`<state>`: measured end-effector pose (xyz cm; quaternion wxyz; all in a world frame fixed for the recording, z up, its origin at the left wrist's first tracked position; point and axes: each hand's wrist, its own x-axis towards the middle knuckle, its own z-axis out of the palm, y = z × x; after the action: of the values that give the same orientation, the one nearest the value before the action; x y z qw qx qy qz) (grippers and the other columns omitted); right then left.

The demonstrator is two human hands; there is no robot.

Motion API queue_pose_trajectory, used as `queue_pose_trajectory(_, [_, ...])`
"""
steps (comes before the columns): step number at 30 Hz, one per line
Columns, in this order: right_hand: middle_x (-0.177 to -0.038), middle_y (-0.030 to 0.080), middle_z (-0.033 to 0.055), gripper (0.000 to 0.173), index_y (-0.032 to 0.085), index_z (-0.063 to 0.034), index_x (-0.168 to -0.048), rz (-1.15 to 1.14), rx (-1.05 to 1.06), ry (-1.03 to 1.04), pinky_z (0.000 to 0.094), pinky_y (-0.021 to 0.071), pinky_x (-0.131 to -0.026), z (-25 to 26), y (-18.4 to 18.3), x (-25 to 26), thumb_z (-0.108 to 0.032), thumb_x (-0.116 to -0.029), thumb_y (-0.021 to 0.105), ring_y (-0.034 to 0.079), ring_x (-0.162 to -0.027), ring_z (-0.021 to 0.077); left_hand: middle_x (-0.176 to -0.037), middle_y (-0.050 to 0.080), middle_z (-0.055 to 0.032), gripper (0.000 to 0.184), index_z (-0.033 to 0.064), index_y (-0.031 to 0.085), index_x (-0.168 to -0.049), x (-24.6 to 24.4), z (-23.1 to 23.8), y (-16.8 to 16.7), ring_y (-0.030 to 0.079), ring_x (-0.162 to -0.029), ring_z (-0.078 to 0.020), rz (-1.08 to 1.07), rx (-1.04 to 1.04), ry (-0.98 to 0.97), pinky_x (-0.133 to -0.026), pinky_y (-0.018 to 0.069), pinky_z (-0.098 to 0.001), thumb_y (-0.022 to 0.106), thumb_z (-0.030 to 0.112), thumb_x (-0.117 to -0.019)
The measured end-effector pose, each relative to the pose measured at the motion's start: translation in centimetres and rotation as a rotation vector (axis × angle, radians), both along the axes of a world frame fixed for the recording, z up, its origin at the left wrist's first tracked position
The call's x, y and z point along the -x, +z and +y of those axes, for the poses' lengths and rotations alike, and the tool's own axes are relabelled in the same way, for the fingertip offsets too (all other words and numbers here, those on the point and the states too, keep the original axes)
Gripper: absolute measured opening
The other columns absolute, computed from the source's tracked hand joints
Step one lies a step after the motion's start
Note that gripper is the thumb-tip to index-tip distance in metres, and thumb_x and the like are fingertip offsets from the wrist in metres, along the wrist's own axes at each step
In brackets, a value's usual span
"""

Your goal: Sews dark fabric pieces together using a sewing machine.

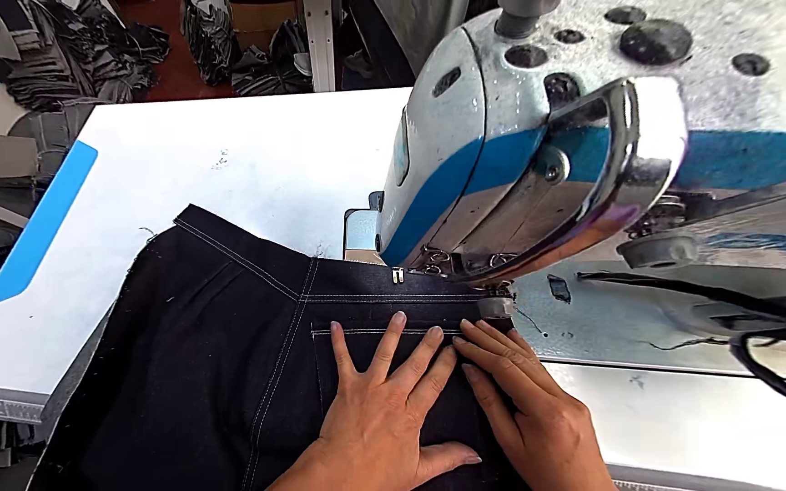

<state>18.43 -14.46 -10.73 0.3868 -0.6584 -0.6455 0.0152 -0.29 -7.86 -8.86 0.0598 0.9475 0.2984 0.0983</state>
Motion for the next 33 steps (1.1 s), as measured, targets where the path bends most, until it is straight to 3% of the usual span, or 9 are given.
queue_pose_trajectory(3, [-0.119, 0.075, 0.0121, 0.029, 0.077, -0.0027, -0.108, 0.013, -0.03, -0.019, 0.0386, 0.0488, -0.113, -0.2, 0.4, 0.1, -0.017, -0.102, 0.052, 0.067, -0.124, 0.0252, -0.164, 0.039, 0.0052, 0.089, 0.0304, 0.042, -0.158, 0.1, 0.1, 0.1, 0.023, -0.155, -0.0382, 0.008, 0.02, 0.002, -0.102, 0.0116, -0.0885, 0.031, 0.085, -0.0886])
queue_pose_trajectory(10, [-0.129, 0.071, 0.0116, 0.039, 0.075, -0.0036, -0.119, -0.12, 0.016, -0.044, 0.0367, 0.0497, -0.11, -0.8, 0.1, 0.5, -0.003, -0.0967, 0.043, 0.063, -0.129, 0.0278, -0.165, 0.037, 0.0041, 0.088, 0.0291, 0.041, -0.158, -0.1, 0.2, 0.3, 0.021, -0.156, -0.0375, 0.015, 0.053, 0.001, -0.103, 0.0079, -0.0886, 0.034, 0.083, -0.0898])
queue_pose_trajectory(19, [-0.142, 0.063, 0.0122, 0.041, 0.068, -0.0018, -0.131, -0.143, 0.038, 0.046, 0.0415, 0.0443, -0.116, 3.2, 0.1, 3.3, 0.0, -0.0966, 0.046, 0.055, -0.138, 0.028, -0.165, 0.037, 0.0046, 0.086, 0.0314, 0.043, -0.157, 3.3, 4.8, 0.2, 0.022, -0.157, -0.0329, -0.002, -0.018, -0.008, -0.108, 0.0063, -0.0862, 0.033, 0.085, -0.0897])
queue_pose_trajectory(27, [-0.139, 0.064, 0.0161, 0.038, 0.069, 0.0006, -0.129, -0.142, 0.025, 0.086, 0.0414, 0.0447, -0.114, 5.6, 0.4, 3.3, 0.002, -0.096, 0.049, 0.058, -0.134, 0.0318, -0.164, 0.039, 0.0026, 0.087, 0.0295, 0.045, -0.156, 3.3, 6.7, 0.4, 0.023, -0.156, -0.0346, -0.008, -0.021, 0.005, -0.107, 0.0062, -0.0866, 0.036, 0.084, -0.0891])
queue_pose_trajectory(33, [-0.142, 0.062, 0.0143, 0.039, 0.068, -0.0005, -0.131, -0.162, 0.043, 0.104, 0.0396, 0.0429, -0.115, 6.2, 0.6, 3.3, -0.001, -0.098, 0.046, 0.056, -0.137, 0.029, -0.164, 0.038, 0.0019, 0.089, 0.0287, 0.044, -0.157, 3.5, 7.0, 0.4, 0.022, -0.156, -0.0348, -0.006, -0.03, 0.035, -0.107, 0.0054, -0.0865, 0.035, 0.085, -0.0882])
